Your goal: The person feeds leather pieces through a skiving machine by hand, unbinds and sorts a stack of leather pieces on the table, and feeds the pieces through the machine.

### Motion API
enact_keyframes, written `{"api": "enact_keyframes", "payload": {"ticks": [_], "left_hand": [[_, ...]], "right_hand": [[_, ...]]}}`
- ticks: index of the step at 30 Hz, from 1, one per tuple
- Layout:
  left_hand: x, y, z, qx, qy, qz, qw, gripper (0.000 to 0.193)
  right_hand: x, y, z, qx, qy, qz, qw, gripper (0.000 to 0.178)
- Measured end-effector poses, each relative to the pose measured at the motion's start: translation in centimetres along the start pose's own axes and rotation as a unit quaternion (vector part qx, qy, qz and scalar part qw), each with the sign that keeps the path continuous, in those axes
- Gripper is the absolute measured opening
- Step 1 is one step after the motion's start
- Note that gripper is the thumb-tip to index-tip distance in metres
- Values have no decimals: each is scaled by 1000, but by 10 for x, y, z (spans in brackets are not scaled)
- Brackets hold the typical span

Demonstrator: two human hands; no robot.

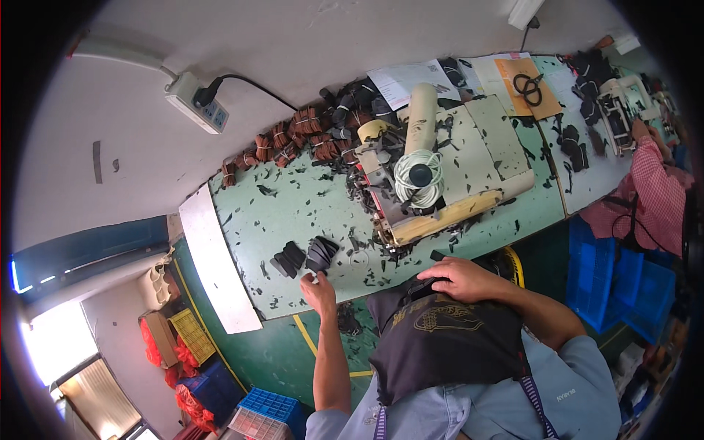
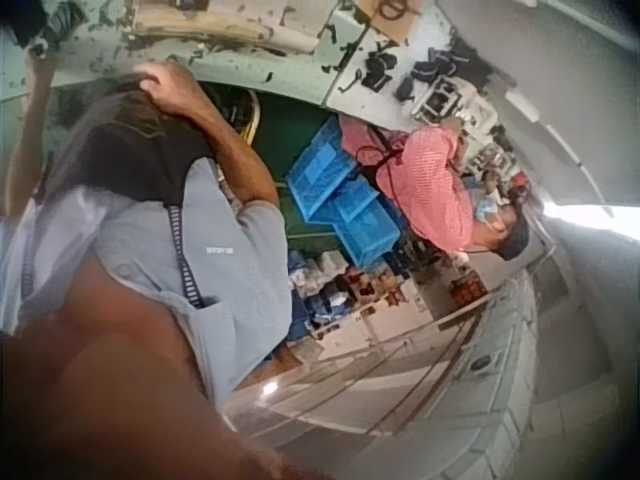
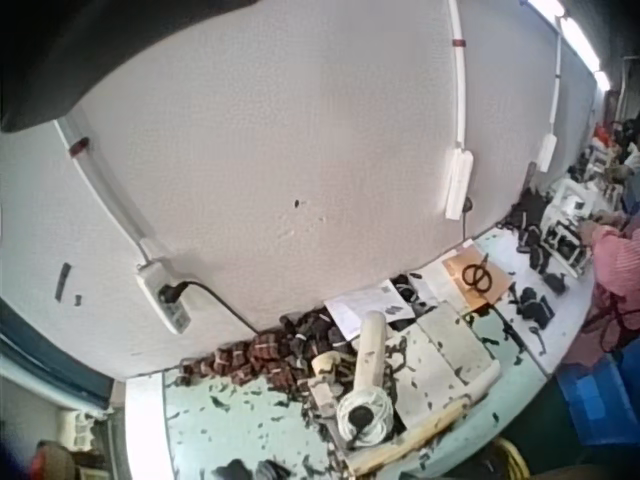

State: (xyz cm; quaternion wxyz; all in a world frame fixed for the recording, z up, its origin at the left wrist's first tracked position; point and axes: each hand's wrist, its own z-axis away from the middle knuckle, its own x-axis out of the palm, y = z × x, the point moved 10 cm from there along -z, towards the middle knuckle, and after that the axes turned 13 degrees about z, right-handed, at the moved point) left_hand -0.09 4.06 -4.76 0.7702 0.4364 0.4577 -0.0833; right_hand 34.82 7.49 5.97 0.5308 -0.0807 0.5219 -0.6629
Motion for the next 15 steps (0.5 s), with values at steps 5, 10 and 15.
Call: {"api": "enact_keyframes", "payload": {"ticks": [5,10,15], "left_hand": [[-1,6,-1,-72,29,-30,997,35],[3,-39,-11,-110,65,51,991,34],[17,-43,-7,-129,15,393,910,25]], "right_hand": [[-2,2,-8,12,-11,0,1000,34],[-2,-2,-12,9,-6,2,1000,32],[-2,2,-12,11,1,-6,1000,31]]}}
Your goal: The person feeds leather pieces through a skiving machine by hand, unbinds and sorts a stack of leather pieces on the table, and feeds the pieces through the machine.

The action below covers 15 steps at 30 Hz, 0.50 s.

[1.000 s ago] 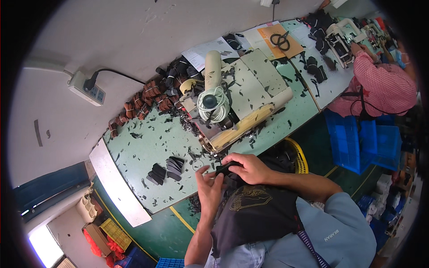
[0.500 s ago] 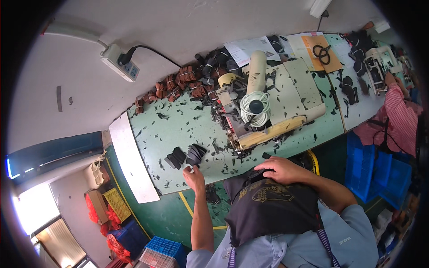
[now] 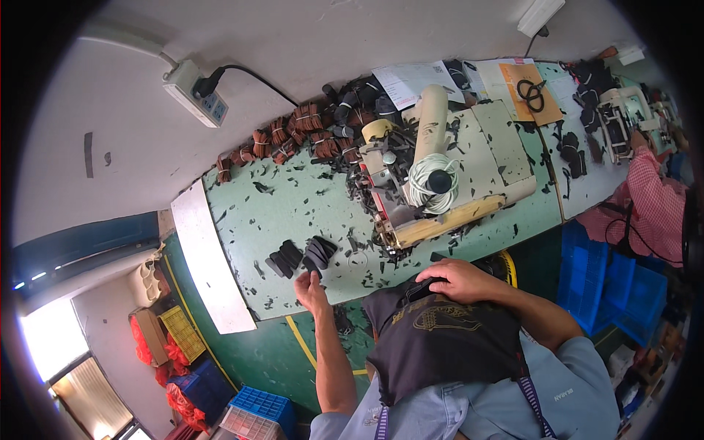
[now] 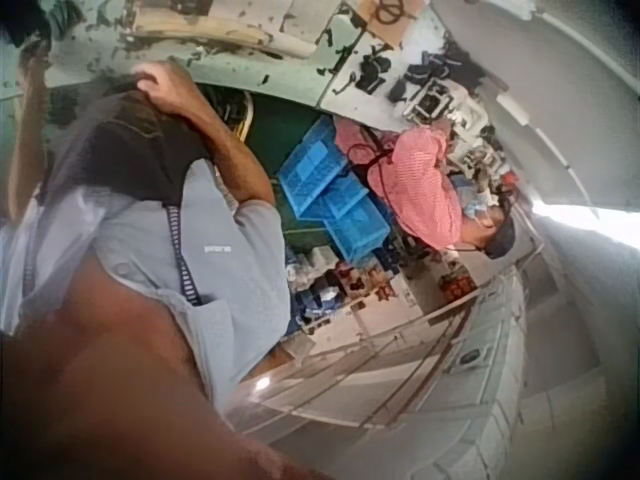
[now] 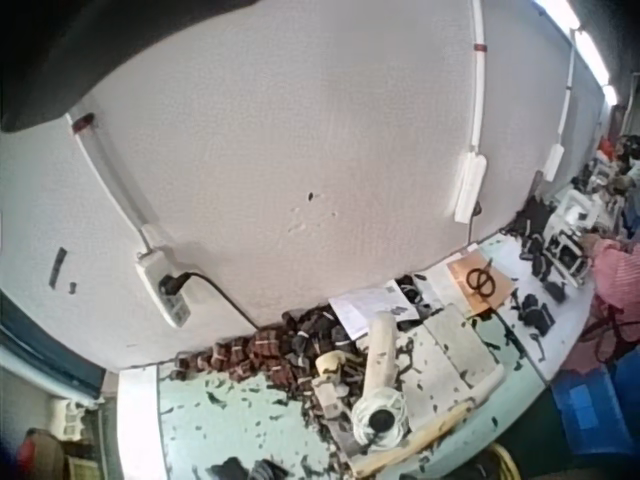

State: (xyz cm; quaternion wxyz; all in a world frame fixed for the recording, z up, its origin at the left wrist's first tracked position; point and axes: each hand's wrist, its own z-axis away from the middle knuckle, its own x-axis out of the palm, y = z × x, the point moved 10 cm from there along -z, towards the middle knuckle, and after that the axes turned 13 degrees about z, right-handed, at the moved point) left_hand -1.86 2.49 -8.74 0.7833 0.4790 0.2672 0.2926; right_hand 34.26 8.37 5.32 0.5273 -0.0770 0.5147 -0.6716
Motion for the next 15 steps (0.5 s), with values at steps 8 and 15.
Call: {"api": "enact_keyframes", "payload": {"ticks": [8,15], "left_hand": [[38,28,11,97,6,-279,955,42],[59,38,26,106,21,-288,951,47]], "right_hand": [[-1,-4,-1,5,-19,2,1000,29],[-1,-4,-1,10,-10,4,1000,29]]}}
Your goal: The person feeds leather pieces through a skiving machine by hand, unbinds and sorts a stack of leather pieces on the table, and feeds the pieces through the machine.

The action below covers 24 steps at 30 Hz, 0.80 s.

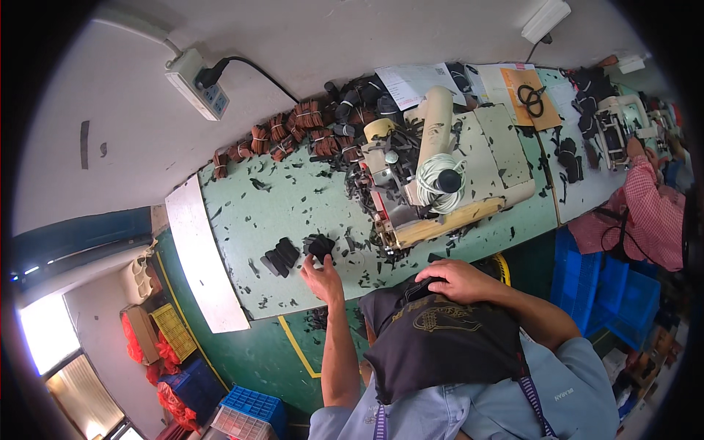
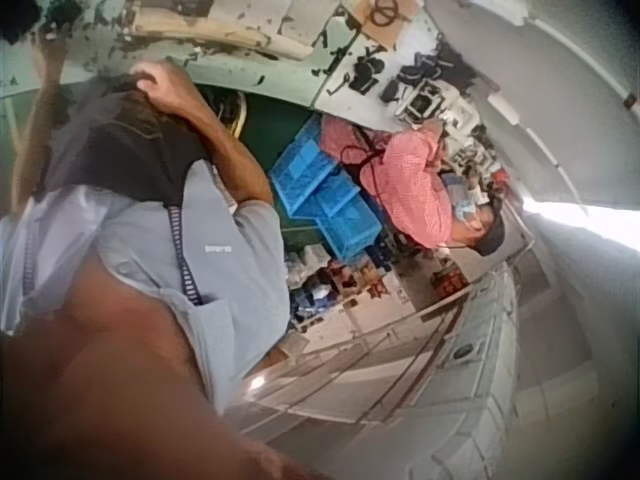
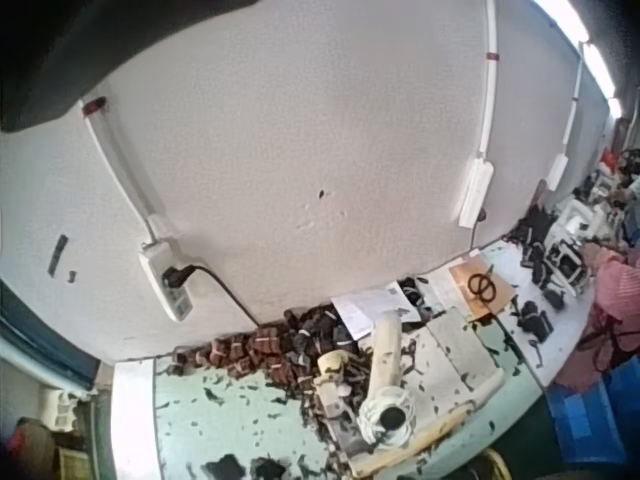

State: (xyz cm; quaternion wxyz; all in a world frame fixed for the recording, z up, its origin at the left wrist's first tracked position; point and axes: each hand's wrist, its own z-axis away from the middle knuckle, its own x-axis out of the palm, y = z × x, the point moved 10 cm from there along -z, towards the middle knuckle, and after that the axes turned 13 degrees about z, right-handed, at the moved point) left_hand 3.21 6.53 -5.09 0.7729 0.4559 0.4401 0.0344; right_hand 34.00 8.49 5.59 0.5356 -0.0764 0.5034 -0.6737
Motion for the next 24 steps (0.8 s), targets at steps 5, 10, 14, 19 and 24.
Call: {"api": "enact_keyframes", "payload": {"ticks": [5,10,14,19,24], "left_hand": [[8,15,5,65,-6,-47,997,48],[13,20,9,61,-29,-45,997,44],[12,20,7,82,-32,-34,995,36],[8,31,15,84,-105,-32,990,27],[27,121,88,-35,-404,10,914,19]], "right_hand": [[-3,-1,0,3,-3,3,1000,29],[-2,-2,1,0,-2,9,1000,30],[-3,-3,1,1,-2,12,1000,30],[-4,-15,-2,-30,-5,29,999,26],[-25,-43,-5,-125,128,26,984,27]]}}
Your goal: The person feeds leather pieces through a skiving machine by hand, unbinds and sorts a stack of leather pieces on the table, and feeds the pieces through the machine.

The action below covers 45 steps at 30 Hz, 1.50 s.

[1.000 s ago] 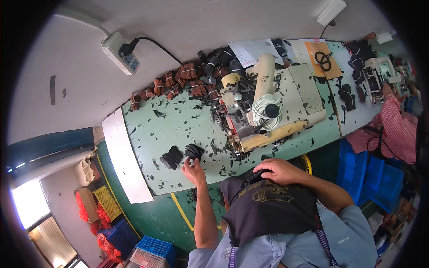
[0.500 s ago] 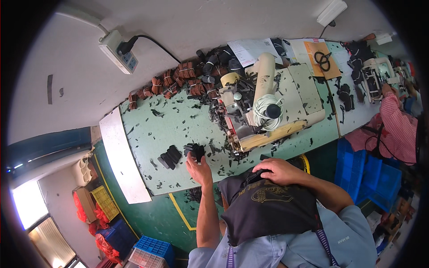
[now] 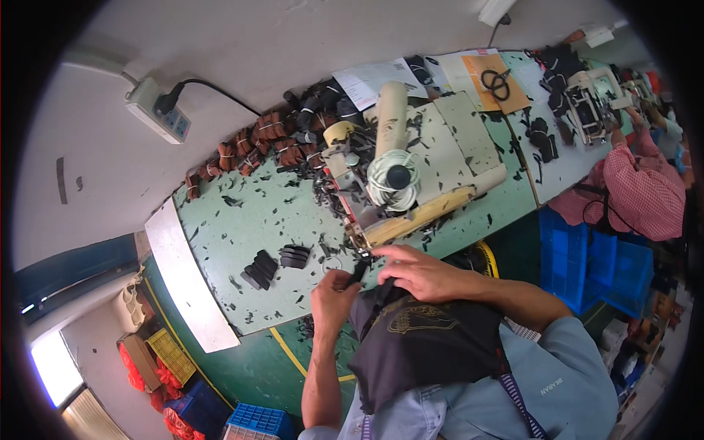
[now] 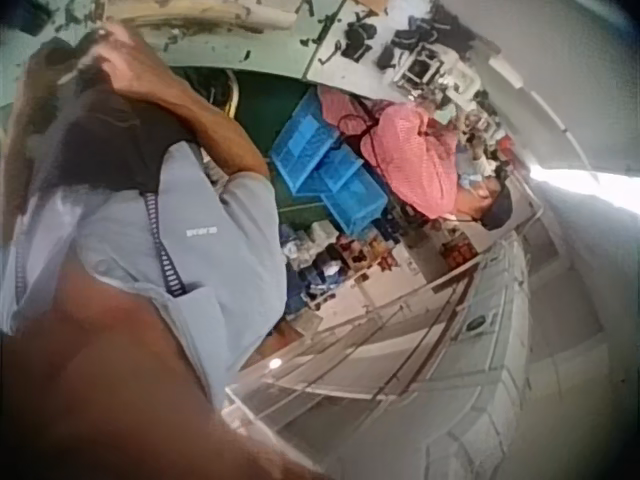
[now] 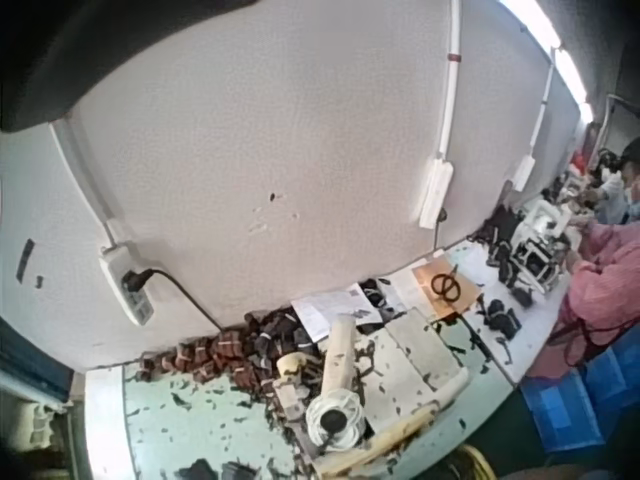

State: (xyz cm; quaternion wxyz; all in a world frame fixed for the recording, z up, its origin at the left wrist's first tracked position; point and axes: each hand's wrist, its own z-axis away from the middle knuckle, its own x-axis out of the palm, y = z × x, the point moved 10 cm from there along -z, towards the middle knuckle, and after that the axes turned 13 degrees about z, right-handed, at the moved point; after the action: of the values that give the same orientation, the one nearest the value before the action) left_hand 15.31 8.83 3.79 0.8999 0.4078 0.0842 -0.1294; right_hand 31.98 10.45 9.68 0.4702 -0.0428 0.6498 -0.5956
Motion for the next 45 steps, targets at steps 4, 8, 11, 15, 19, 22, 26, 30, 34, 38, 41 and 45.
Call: {"api": "enact_keyframes", "payload": {"ticks": [4,8,11,15,19,22,26,30,34,38,41,45], "left_hand": [[42,15,14,16,-131,40,990,18],[51,15,29,-50,-231,78,969,29],[60,39,49,-69,-314,208,924,41],[67,49,55,55,-303,32,951,49],[69,51,63,157,-253,-129,946,46],[65,36,60,151,-236,-86,956,43],[64,41,51,164,-239,14,957,44],[61,74,42,255,-227,-12,940,43],[69,79,21,208,-315,25,926,43],[69,46,-21,10,-347,118,931,36],[49,55,-45,20,-297,114,948,30],[43,54,-71,-7,-262,22,965,31]], "right_hand": [[-2,-5,-4,-1,-26,5,1000,25],[2,3,13,51,-108,-78,990,24],[8,15,26,119,-129,-85,981,24],[14,16,31,84,-99,-76,989,26],[8,7,40,61,-86,-72,992,28],[-2,5,38,96,-31,-93,991,34],[11,33,40,183,-8,-320,929,32],[13,56,40,270,16,-434,859,26],[-3,54,30,276,18,-377,884,22],[-94,7,18,136,146,18,980,12],[-193,-70,14,-13,336,79,938,19],[-188,-92,-30,-148,331,254,896,31]]}}
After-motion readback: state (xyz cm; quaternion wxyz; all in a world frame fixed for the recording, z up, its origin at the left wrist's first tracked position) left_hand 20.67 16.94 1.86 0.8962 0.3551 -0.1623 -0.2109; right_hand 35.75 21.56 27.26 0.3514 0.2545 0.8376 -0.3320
